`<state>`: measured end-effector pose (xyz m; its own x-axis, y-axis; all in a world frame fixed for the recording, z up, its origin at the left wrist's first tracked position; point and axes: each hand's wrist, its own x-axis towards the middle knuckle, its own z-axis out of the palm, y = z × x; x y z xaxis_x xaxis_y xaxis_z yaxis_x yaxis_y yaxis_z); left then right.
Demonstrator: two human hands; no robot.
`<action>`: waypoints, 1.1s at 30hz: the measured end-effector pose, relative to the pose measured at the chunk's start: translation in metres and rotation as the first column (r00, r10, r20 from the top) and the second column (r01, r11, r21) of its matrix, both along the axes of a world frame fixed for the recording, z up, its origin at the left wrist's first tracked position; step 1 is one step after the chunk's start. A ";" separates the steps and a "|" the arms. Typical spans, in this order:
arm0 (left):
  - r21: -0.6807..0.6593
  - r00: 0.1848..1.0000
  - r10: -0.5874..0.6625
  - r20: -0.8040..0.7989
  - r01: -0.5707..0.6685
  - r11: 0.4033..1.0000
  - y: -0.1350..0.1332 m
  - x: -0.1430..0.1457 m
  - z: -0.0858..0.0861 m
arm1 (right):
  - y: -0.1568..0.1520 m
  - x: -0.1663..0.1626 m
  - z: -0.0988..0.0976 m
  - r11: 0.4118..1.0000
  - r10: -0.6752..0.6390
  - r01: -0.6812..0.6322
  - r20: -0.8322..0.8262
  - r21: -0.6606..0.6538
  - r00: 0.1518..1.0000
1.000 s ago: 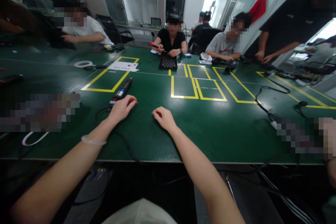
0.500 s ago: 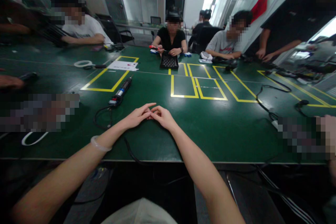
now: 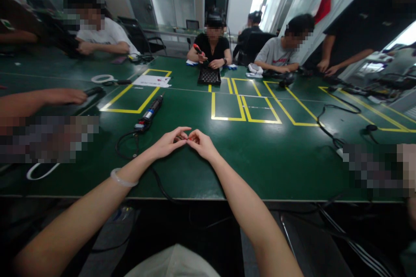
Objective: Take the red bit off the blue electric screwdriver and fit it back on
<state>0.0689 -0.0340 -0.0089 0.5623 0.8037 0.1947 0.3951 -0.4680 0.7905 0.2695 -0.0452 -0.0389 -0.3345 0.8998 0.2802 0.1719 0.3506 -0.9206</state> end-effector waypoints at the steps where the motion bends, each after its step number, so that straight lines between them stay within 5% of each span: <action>1: 0.020 1.000 0.011 -0.016 -0.011 1.000 0.001 -0.002 0.001 | 0.000 0.000 0.000 1.000 -0.009 0.009 0.012 0.006 1.000; 4: 0.195 0.978 0.176 -0.111 -0.152 0.969 0.010 -0.013 0.005 | 0.001 0.001 -0.002 0.999 -0.045 0.045 0.018 0.005 0.999; 6: 0.368 0.905 0.379 -0.192 -0.291 0.883 0.018 -0.027 0.008 | 0.001 0.001 -0.003 0.998 -0.060 0.060 0.015 -0.003 0.998; 9: 0.548 0.693 0.663 -0.282 -0.451 0.705 0.029 -0.054 0.010 | 0.002 0.001 -0.004 0.997 -0.071 0.071 0.028 -0.003 0.997; 11: 0.566 0.544 0.759 -0.356 -0.521 0.639 0.034 -0.072 0.011 | 0.002 0.000 -0.003 0.997 -0.073 0.073 0.046 0.000 0.996; 14: 0.464 0.421 0.739 -0.526 -0.586 0.664 0.039 -0.092 0.012 | 0.002 0.001 0.000 0.997 -0.073 0.073 0.088 0.002 0.993; 21: 0.405 0.397 0.688 -0.607 -0.590 0.698 0.042 -0.092 0.013 | 0.001 0.003 0.005 0.993 -0.109 0.102 0.125 0.063 0.986; 33: 0.462 0.561 0.580 -0.591 -0.354 0.813 0.009 -0.031 0.013 | 0.002 0.001 0.001 0.993 -0.082 0.074 0.088 0.093 0.993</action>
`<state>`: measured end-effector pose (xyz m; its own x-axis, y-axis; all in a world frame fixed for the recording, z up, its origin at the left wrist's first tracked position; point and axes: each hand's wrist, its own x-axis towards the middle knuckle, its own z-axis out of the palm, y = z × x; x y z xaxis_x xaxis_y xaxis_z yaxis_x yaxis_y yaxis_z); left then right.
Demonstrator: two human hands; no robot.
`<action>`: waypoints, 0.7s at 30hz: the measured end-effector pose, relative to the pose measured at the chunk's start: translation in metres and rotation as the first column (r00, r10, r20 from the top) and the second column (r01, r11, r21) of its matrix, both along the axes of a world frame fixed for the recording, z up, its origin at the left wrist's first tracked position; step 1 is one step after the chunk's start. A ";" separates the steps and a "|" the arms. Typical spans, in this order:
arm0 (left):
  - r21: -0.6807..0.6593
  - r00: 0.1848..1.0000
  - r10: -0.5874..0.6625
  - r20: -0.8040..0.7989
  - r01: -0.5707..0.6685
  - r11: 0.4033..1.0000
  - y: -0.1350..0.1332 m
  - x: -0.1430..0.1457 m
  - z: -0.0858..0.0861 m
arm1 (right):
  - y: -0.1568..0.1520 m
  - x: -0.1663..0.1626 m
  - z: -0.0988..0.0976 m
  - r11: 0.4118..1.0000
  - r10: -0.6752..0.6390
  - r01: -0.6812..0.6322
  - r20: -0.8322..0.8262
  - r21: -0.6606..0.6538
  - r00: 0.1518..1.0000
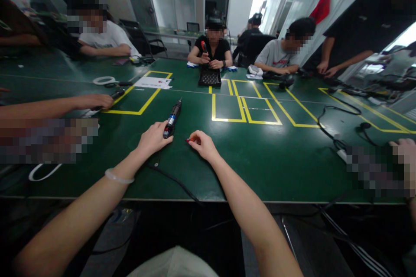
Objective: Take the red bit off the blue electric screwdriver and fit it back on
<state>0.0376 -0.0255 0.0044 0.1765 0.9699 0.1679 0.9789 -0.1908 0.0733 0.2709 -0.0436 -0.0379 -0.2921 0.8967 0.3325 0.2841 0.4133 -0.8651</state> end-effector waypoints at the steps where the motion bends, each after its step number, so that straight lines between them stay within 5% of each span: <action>1: 0.004 1.000 -0.025 0.000 0.025 1.000 -0.003 0.006 0.000 | -0.001 0.000 0.001 1.000 0.001 -0.001 0.007 0.018 1.000; 12: -0.006 0.953 -0.288 0.098 0.290 0.957 -0.020 0.029 -0.005 | -0.003 -0.001 0.004 0.988 -0.021 0.001 0.125 0.153 0.992; 21: -0.027 0.920 -0.360 0.154 0.368 0.929 -0.018 0.028 -0.007 | -0.005 -0.001 0.007 0.985 -0.048 0.014 0.198 0.170 0.979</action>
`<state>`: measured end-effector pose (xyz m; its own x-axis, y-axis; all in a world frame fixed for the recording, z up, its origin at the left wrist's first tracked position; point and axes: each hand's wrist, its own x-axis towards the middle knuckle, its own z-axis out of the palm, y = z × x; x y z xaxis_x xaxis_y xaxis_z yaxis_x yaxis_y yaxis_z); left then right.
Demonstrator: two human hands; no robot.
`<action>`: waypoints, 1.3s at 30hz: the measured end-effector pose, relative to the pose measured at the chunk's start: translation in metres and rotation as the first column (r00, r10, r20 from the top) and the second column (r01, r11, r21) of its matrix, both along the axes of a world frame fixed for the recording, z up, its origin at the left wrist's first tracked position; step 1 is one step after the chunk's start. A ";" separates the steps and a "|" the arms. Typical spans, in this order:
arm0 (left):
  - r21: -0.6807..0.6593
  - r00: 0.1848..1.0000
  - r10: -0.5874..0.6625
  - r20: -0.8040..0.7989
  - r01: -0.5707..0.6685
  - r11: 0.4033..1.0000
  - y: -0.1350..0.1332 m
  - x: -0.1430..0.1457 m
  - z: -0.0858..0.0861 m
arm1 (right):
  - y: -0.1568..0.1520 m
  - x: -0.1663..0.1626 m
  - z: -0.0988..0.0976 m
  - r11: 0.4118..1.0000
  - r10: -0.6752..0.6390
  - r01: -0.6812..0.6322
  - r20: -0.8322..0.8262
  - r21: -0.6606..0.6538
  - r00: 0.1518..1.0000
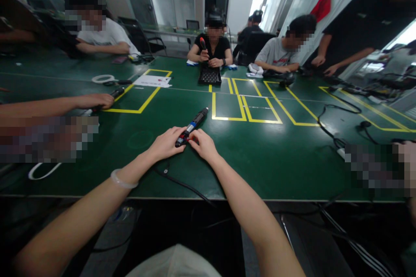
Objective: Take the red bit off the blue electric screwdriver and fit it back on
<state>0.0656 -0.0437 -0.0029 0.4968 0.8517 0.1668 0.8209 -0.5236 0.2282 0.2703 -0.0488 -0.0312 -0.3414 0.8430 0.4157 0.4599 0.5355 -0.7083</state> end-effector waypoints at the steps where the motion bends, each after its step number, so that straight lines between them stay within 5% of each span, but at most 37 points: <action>1: -0.002 1.000 0.001 0.003 -0.001 1.000 0.000 0.000 0.000 | 0.000 0.000 0.000 1.000 0.000 0.000 -0.002 -0.001 1.000; 13: 0.021 0.999 0.018 -0.029 -0.018 1.000 -0.004 0.004 0.005 | 0.002 -0.003 -0.005 1.000 -0.026 0.026 0.043 0.003 0.999; 28: 0.051 0.978 0.190 -0.083 -0.187 0.981 -0.008 0.023 0.005 | 0.001 0.000 -0.003 1.000 -0.027 0.027 -0.003 0.005 1.000; 39: 0.043 0.905 0.407 -0.124 -0.404 0.914 0.033 -0.042 0.004 | 0.002 0.004 -0.006 0.999 -0.020 0.021 0.049 -0.034 0.999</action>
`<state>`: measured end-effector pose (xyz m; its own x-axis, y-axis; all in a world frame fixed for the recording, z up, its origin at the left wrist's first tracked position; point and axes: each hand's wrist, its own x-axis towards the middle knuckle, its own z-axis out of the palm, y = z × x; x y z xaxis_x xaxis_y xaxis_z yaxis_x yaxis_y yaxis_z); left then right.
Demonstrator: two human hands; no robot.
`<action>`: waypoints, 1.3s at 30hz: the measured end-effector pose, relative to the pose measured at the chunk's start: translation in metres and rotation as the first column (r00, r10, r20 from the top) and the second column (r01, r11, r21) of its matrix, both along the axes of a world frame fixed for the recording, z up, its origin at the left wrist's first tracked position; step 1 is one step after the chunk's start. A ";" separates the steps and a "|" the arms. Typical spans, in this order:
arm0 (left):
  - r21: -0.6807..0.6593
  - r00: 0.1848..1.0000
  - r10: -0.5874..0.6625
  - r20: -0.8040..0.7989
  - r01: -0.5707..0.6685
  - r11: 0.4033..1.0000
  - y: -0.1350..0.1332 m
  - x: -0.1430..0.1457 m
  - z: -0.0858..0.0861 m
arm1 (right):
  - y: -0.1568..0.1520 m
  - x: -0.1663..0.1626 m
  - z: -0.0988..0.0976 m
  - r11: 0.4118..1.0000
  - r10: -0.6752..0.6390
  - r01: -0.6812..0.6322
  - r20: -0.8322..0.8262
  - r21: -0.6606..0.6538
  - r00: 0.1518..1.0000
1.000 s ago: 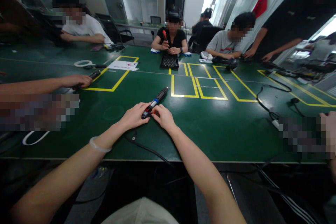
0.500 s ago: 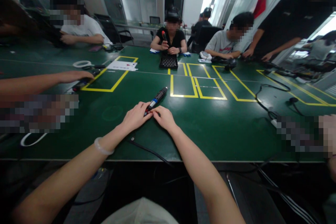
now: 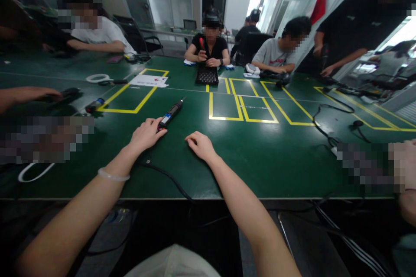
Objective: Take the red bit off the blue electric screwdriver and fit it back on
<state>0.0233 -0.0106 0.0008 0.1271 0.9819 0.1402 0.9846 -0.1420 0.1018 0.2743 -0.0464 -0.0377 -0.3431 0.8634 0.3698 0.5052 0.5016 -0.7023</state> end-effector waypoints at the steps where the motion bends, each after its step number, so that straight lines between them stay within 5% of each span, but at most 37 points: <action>1: -0.003 1.000 0.027 -0.002 -0.027 1.000 0.005 -0.009 -0.001 | 0.000 0.000 0.000 1.000 -0.003 0.003 0.002 -0.001 1.000; 9: 0.056 0.973 0.229 0.000 -0.229 0.972 0.019 -0.060 -0.003 | 0.000 0.000 0.001 1.000 -0.013 0.013 0.015 0.002 1.000; 14: 0.203 0.967 0.253 0.026 -0.253 0.946 0.013 -0.057 -0.003 | 0.001 0.000 -0.002 1.000 -0.007 0.006 0.023 0.023 1.000; 21: 0.162 0.975 0.220 -0.020 -0.214 0.963 0.011 -0.053 -0.003 | 0.002 0.000 -0.002 1.000 -0.002 0.002 0.021 0.020 1.000; 27: 0.254 0.975 0.205 0.085 -0.220 0.942 0.008 -0.048 -0.001 | 0.001 -0.001 -0.002 1.000 0.004 -0.004 -0.008 0.005 1.000; 30: 0.332 0.960 0.013 0.278 -0.109 0.937 0.005 -0.036 -0.001 | 0.001 -0.001 -0.002 1.000 0.004 -0.005 -0.047 -0.018 0.999; 33: 0.203 0.811 -0.221 0.542 0.129 0.971 0.000 -0.017 -0.003 | 0.001 -0.001 -0.002 0.999 0.001 -0.006 -0.093 -0.047 0.996; 39: -0.100 0.506 -0.208 0.837 0.516 0.851 -0.017 0.022 -0.005 | 0.003 -0.004 -0.005 0.984 0.000 -0.046 -0.254 -0.172 0.967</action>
